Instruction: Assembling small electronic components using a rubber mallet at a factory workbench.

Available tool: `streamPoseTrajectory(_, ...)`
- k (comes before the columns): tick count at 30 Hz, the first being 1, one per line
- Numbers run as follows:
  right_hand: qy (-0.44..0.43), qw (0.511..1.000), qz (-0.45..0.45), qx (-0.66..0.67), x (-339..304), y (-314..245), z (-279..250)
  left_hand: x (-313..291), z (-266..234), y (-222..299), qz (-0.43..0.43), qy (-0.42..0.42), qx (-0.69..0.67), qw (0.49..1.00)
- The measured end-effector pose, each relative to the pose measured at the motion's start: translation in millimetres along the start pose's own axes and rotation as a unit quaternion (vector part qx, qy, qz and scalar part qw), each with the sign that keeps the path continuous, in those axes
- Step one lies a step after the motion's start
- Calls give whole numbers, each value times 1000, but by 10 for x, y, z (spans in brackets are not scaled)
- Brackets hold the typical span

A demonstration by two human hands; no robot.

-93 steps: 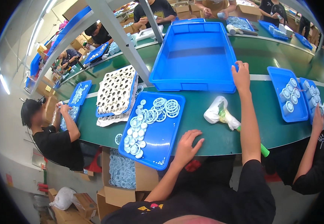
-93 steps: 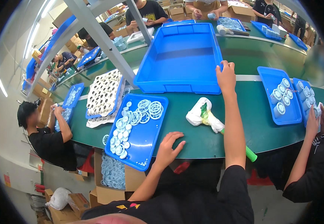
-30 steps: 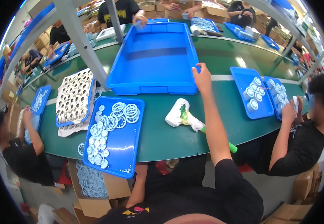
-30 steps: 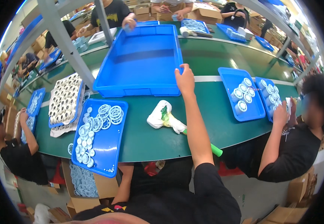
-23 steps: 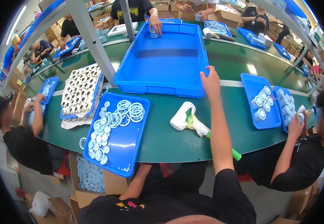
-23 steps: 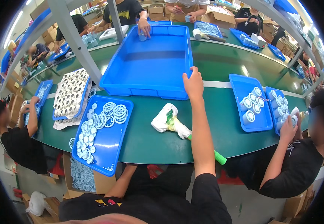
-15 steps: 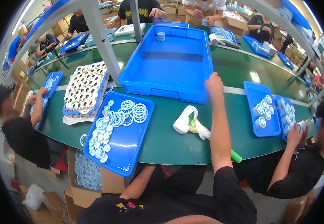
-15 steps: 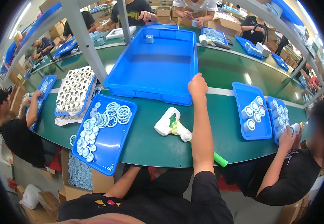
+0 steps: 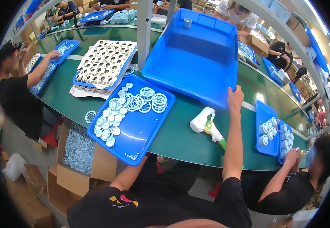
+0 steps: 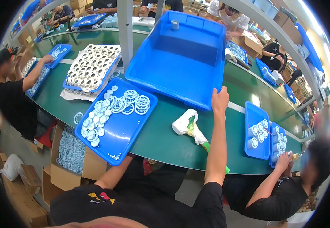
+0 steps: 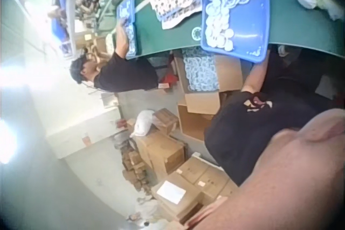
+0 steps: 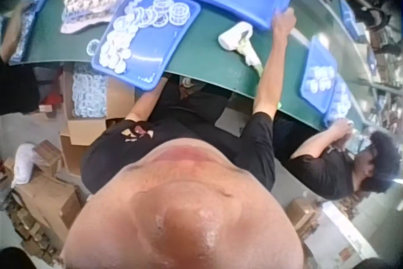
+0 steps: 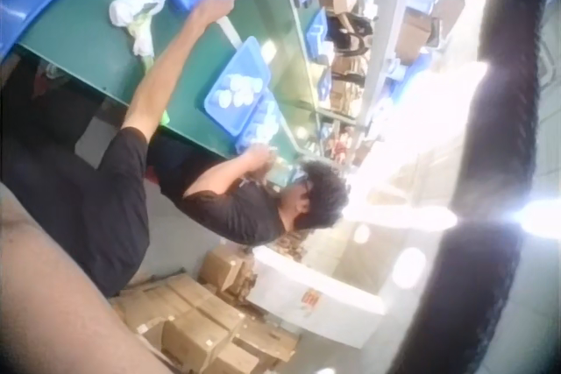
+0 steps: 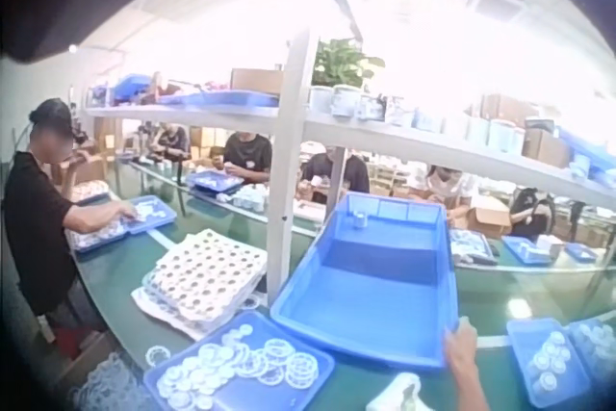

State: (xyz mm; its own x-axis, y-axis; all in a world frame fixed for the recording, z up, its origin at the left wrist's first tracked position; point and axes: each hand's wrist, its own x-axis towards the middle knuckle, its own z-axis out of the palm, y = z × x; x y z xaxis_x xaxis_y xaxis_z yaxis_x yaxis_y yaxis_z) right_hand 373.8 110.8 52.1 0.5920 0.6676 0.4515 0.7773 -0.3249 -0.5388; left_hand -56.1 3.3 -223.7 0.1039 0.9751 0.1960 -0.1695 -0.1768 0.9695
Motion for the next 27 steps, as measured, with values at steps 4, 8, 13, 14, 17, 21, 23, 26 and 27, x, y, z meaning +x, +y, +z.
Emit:
streamPoseTrajectory(4, 41, 999, -13, 20, -121, -40, -24, -135, -378, -26, 6, -31, -14, 999)
streamPoseTrajectory(8, 65, 998, -21, 16, -158, -32, -30, -89, -247, -16, 14, -56, -31, 998)
streamPoseTrajectory(13, 30, 1000, -5, 7, -59, -22, -7, -90, -229, 0, 27, -70, -50, 996)
streamPoseTrajectory(14, 27, 1000, -10, 8, -24, -35, 4, -106, -222, -5, 29, -69, -52, 996)
streamPoseTrajectory(17, -2, 1000, -18, 3, 85, 5, 35, -132, -250, -13, 31, -70, -57, 995)
streamPoseTrajectory(21, -33, 998, -31, -50, 302, 183, 100, -182, -306, -9, 23, -71, -62, 995)
streamPoseTrajectory(23, -69, 981, 25, -179, 417, 253, 192, -63, -227, 7, 19, -73, -60, 995)
streamPoseTrajectory(26, 4, 962, -110, -250, 171, -576, 243, -108, -149, 22, 2, -71, -29, 997)
streamPoseTrajectory(27, -13, 976, -131, -173, 240, -788, 361, -96, -151, 26, -1, -79, -20, 997)
